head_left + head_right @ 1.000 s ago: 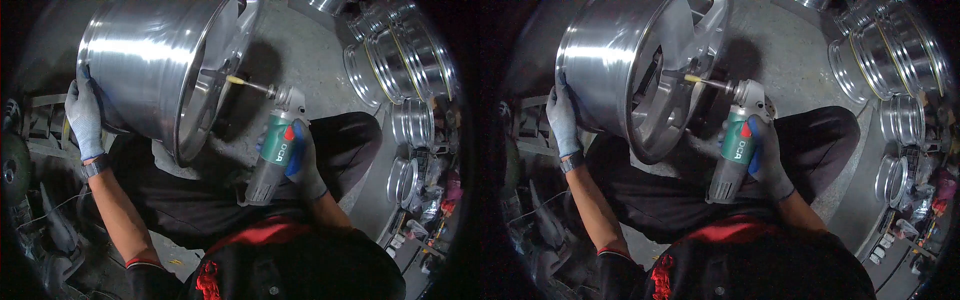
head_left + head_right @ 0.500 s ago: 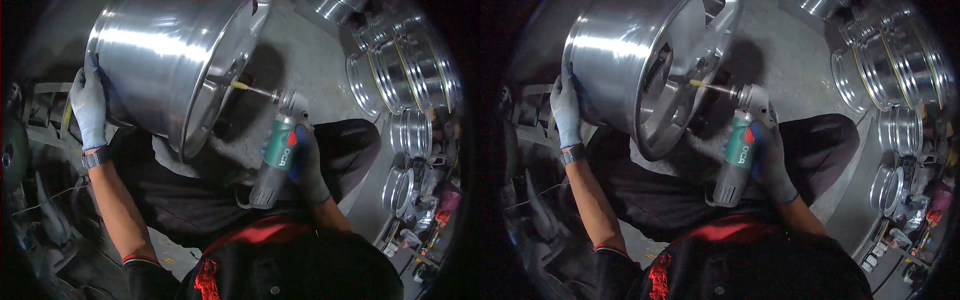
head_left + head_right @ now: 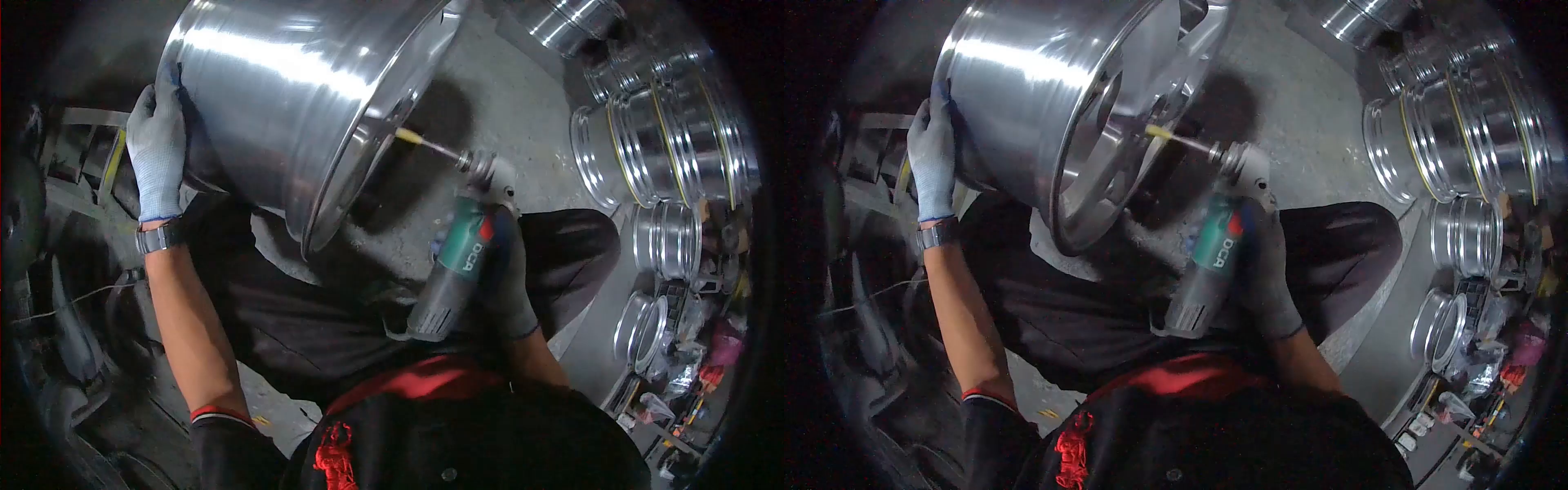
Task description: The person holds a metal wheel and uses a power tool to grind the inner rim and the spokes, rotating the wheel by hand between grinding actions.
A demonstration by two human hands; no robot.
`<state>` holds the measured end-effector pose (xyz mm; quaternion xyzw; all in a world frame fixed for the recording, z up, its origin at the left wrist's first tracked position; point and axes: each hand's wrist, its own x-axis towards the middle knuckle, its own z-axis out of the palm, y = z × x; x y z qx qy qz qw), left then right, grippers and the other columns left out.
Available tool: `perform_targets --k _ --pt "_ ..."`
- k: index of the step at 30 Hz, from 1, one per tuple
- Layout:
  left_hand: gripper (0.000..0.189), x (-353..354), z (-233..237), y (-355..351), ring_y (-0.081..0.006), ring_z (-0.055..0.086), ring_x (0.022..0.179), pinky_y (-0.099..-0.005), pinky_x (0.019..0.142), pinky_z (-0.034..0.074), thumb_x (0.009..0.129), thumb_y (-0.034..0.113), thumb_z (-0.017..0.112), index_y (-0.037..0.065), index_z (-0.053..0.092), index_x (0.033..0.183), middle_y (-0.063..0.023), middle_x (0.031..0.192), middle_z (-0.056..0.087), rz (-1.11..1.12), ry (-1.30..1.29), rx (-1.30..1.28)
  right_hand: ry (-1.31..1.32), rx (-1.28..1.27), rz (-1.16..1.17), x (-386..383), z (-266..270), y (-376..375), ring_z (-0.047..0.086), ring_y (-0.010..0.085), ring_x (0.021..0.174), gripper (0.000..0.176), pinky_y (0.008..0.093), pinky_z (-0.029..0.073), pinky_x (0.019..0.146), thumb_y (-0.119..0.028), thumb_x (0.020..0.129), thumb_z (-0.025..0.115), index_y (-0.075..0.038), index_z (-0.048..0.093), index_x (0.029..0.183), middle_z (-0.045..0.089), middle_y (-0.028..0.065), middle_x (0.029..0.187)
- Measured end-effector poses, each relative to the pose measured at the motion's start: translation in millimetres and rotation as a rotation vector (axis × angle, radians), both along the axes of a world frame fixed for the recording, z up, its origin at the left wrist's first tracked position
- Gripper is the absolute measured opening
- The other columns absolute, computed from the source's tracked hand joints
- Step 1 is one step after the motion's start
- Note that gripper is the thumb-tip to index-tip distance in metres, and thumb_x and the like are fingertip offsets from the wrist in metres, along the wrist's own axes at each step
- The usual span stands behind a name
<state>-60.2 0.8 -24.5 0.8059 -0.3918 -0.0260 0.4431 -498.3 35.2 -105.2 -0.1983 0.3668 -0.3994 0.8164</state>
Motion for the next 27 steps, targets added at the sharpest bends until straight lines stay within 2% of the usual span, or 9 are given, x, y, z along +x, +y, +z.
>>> perform_targets --k 2,5,7,11,14,16,19,21,27 --pt "0.054 3 2 3 -0.0134 0.057 0.091 -0.0289 0.085 0.048 0.106 0.043 0.056 -0.007 0.064 0.125 -0.0098 0.101 0.07 0.001 -0.012 0.021 0.04 -0.038 -0.026 3 2 1 0.069 0.031 0.097 0.062 0.0474 0.058 0.087 -0.055 0.106 0.041 -0.004 0.053 0.138 0.067 0.0155 0.112" --pt "0.055 -2 4 10 -0.0132 0.057 0.091 -0.0285 0.085 0.048 0.106 0.045 0.056 -0.007 0.064 0.125 -0.0098 0.101 0.07 0.005 -0.007 0.007 -0.076 -0.042 -0.036 5 -4 2 0.07 0.031 0.096 0.063 0.0464 0.058 0.087 -0.057 0.106 0.04 -0.004 0.053 0.138 0.068 0.0153 0.112" --pt "0.056 -7 4 6 -0.0132 0.056 0.09 -0.0284 0.085 0.048 0.106 0.045 0.056 -0.006 0.064 0.125 -0.0097 0.1 0.069 0.002 0.008 -0.018 0.048 -0.038 0.001 1 -10 3 0.07 0.0306 0.094 0.062 0.0463 0.058 0.086 -0.056 0.106 0.041 -0.004 0.054 0.136 0.068 0.0146 0.11" --pt "0.058 -9 6 8 -0.0133 0.058 0.092 -0.0289 0.086 0.048 0.106 0.046 0.056 -0.008 0.064 0.124 -0.0104 0.102 0.07 0.022 0.002 0.019 0.067 -0.087 0.038 4 -1 4 0.07 0.0306 0.094 0.059 0.0473 0.058 0.086 -0.055 0.106 0.042 -0.004 0.055 0.134 0.068 0.0142 0.111" --pt "0.058 -5 5 11 -0.0133 0.059 0.093 -0.0292 0.088 0.048 0.105 0.047 0.056 -0.007 0.064 0.124 -0.0115 0.104 0.071 0.007 0.028 0.034 0.089 -0.08 -0.08 7 -5 -2 0.07 0.0305 0.095 0.059 0.0472 0.058 0.088 -0.055 0.106 0.043 -0.004 0.055 0.133 0.068 0.0145 0.114" --pt "0.058 1 1 9 -0.0131 0.059 0.094 -0.0293 0.088 0.048 0.105 0.047 0.056 -0.007 0.065 0.125 -0.012 0.106 0.071 -0.005 0.008 0.029 -0.004 -0.083 0.04 0 -13 -4 0.071 0.0298 0.096 0.058 0.0469 0.058 0.089 -0.054 0.106 0.043 -0.004 0.055 0.134 0.067 0.0146 0.115" --pt "0.059 -4 3 7 -0.0145 0.061 0.095 -0.0298 0.089 0.049 0.105 0.048 0.056 -0.006 0.064 0.127 -0.0134 0.107 0.072 -0.008 -0.005 -0.01 0.02 -0.07 0.041 0 -5 -1 0.071 0.0298 0.096 0.057 0.047 0.058 0.089 -0.053 0.107 0.043 -0.004 0.056 0.133 0.068 0.0147 0.114" --pt "0.063 -14 8 12 -0.0329 0.067 0.096 -0.038 0.09 0.049 0.102 0.054 0.051 -0.005 0.067 0.116 -0.0239 0.105 0.071 0.044 -0.062 -0.05 0.069 -0.086 -0.001 9 6 -1 0.071 0.0301 0.096 0.057 0.047 0.058 0.088 -0.053 0.106 0.043 -0.004 0.056 0.133 0.068 0.0149 0.113" --pt "0.064 -6 6 10 -0.0315 0.067 0.096 -0.0383 0.091 0.049 0.101 0.055 0.053 -0.006 0.067 0.115 -0.0239 0.105 0.072 0.019 -0.004 -0.03 0.087 -0.117 -0.011 -3 -18 -6 0.071 0.0308 0.098 0.057 0.0479 0.059 0.087 -0.053 0.107 0.043 -0.004 0.056 0.133 0.068 0.0155 0.111"
